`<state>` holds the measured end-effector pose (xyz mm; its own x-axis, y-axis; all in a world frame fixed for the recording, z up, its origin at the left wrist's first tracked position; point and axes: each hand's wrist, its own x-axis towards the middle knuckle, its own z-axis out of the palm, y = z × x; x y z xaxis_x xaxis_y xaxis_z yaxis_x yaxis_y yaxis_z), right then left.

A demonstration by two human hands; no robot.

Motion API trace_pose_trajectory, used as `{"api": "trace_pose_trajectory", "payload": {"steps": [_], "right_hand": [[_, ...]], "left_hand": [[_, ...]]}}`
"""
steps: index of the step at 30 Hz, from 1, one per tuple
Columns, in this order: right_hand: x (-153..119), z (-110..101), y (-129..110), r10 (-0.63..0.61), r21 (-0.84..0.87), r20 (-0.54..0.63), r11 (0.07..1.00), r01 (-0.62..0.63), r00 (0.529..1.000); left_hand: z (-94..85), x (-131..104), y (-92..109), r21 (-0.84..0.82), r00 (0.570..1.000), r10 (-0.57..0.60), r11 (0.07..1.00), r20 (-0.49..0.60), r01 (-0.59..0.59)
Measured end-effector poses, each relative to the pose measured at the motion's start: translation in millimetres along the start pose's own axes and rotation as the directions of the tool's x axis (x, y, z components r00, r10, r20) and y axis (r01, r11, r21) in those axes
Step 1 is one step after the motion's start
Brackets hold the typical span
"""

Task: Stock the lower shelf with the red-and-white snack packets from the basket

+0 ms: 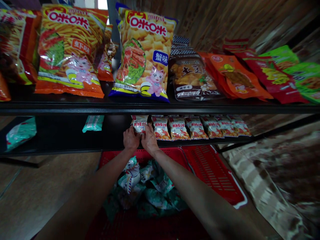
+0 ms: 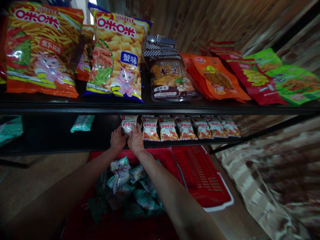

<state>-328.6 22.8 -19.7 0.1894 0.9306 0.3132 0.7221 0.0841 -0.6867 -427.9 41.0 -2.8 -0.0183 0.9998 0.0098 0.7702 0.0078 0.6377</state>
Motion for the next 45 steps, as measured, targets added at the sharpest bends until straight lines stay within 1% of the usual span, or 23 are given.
{"api": "trace_pose_trajectory", "payload": {"steps": [5, 9, 12, 16, 18, 23, 26, 30, 33, 35, 38, 43, 45], "right_hand": [[-2.2, 1.2, 1.6, 0.024, 0.003, -0.007, 1.0, -0.024, 1.0], [-1.7, 1.6, 3.6, 0.013, 0.035, -0.017, 0.999, -0.012, 1.0], [-0.3, 1.4, 3.7, 0.014, 0.044, -0.014, 0.999, -0.014, 1.0], [1.9, 0.3, 1.8, 0.021, 0.019, 0.016, 1.0, -0.021, 1.0], [2.5, 0.0, 1.5, 0.015, 0.024, 0.015, 1.0, -0.016, 1.0], [0.3, -0.3, 2.7, -0.011, 0.051, 0.005, 0.999, 0.01, 1.0], [-1.6, -0.6, 3.2, -0.003, 0.05, 0.005, 0.999, 0.003, 1.0], [-0.6, -1.4, 2.1, 0.011, 0.048, -0.012, 0.999, -0.01, 1.0], [-2.1, -3.7, -1.0, 0.015, 0.026, -0.014, 1.0, -0.015, 1.0], [-8.7, -6.3, -4.5, 0.009, 0.026, -0.026, 1.0, -0.009, 1.0], [-29.6, -10.2, -11.0, -0.007, 0.051, -0.061, 0.999, 0.01, 0.998], [-81.5, -11.8, -19.9, -0.027, 0.077, -0.02, 0.997, 0.028, 0.999], [-100.7, -11.5, -22.0, -0.012, 0.082, 0.002, 0.997, 0.012, 1.0]], "left_hand": [[3.3, 6.0, -5.6, -0.043, 0.999, 0.037, 0.998, -0.039, -0.039], [2.9, 15.0, -7.5, -0.144, 0.993, 0.071, 0.986, -0.094, -0.084], [0.1, 23.0, -6.5, -0.203, 0.998, 0.056, 0.977, -0.041, -0.063], [-3.3, 29.4, -5.0, -0.205, 0.998, 0.015, 0.979, 0.061, -0.002], [-3.4, 29.6, -5.5, -0.194, 0.997, 0.018, 0.981, 0.068, -0.005], [-0.3, 24.2, -9.4, -0.182, 0.998, 0.053, 0.982, 0.021, -0.048], [0.0, 21.9, -10.2, -0.176, 0.999, 0.045, 0.983, -0.005, -0.046], [-1.9, 21.6, -8.6, -0.176, 0.999, 0.05, 0.983, -0.012, -0.052], [-2.8, 18.8, -7.3, -0.185, 0.995, 0.09, 0.978, -0.046, -0.097], [-3.4, 12.5, -7.6, -0.193, 0.99, 0.12, 0.972, -0.079, -0.133], [-5.6, -6.1, -11.0, -0.194, 0.981, 0.136, 0.968, -0.14, -0.162], [-12.5, -56.6, -23.7, -0.21, 0.953, 0.163, 0.953, -0.255, -0.219], [-13.8, -78.7, -30.0, -0.222, 0.95, 0.176, 0.946, -0.257, -0.235]]}}
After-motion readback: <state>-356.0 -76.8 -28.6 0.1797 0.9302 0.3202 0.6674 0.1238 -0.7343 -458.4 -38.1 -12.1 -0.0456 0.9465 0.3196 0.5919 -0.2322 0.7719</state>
